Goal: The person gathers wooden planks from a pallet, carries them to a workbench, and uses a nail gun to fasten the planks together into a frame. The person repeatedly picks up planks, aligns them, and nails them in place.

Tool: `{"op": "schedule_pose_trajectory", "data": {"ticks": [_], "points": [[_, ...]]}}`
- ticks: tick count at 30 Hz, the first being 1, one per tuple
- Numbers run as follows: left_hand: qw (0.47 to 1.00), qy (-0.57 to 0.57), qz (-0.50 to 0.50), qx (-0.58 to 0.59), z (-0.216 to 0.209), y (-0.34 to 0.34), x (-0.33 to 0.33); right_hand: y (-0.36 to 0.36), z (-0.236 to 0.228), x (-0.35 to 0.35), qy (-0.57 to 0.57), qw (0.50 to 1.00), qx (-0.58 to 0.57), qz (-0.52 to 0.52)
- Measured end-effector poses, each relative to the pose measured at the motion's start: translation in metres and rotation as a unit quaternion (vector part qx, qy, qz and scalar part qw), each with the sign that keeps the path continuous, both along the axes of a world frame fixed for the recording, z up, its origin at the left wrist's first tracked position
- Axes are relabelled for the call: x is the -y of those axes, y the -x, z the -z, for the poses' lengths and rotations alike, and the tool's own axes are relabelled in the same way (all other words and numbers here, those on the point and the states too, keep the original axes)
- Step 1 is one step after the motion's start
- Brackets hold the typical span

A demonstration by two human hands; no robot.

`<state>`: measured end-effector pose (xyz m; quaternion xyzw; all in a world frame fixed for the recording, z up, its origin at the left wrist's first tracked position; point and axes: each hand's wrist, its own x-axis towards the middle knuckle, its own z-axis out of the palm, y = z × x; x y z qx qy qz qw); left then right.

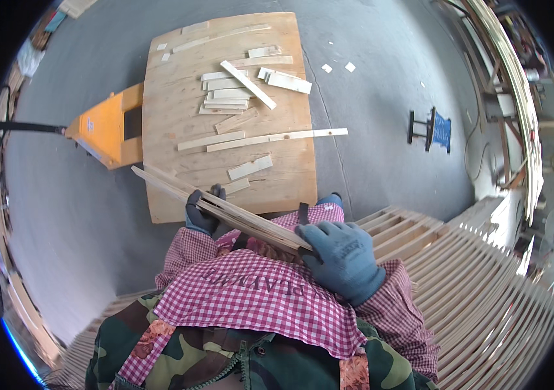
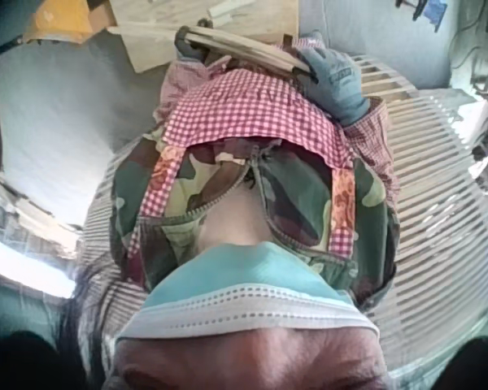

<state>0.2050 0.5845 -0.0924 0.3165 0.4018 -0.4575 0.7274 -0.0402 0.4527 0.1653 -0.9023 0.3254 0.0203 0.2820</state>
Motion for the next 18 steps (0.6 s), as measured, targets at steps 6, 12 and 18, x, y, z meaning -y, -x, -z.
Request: {"op": "schedule_pose_trajectory", "data": {"ticks": [6,12,18], "points": [[1.0,-0.013,-0.009,0.019,0.039,0.039,0.052,0.075,0.01,0.105,-0.016,0.999,-0.04,0.019],[0.989,-0.13,-0.05,0.04,0.091,0.139,0.156,0.168,0.06,0.276,-0.23,0.962,-0.147,0.016],[0.978,-0.196,-0.071,0.013,0.064,0.24,0.288,0.264,0.083,0.425,-0.168,0.914,-0.358,-0.088]]}}
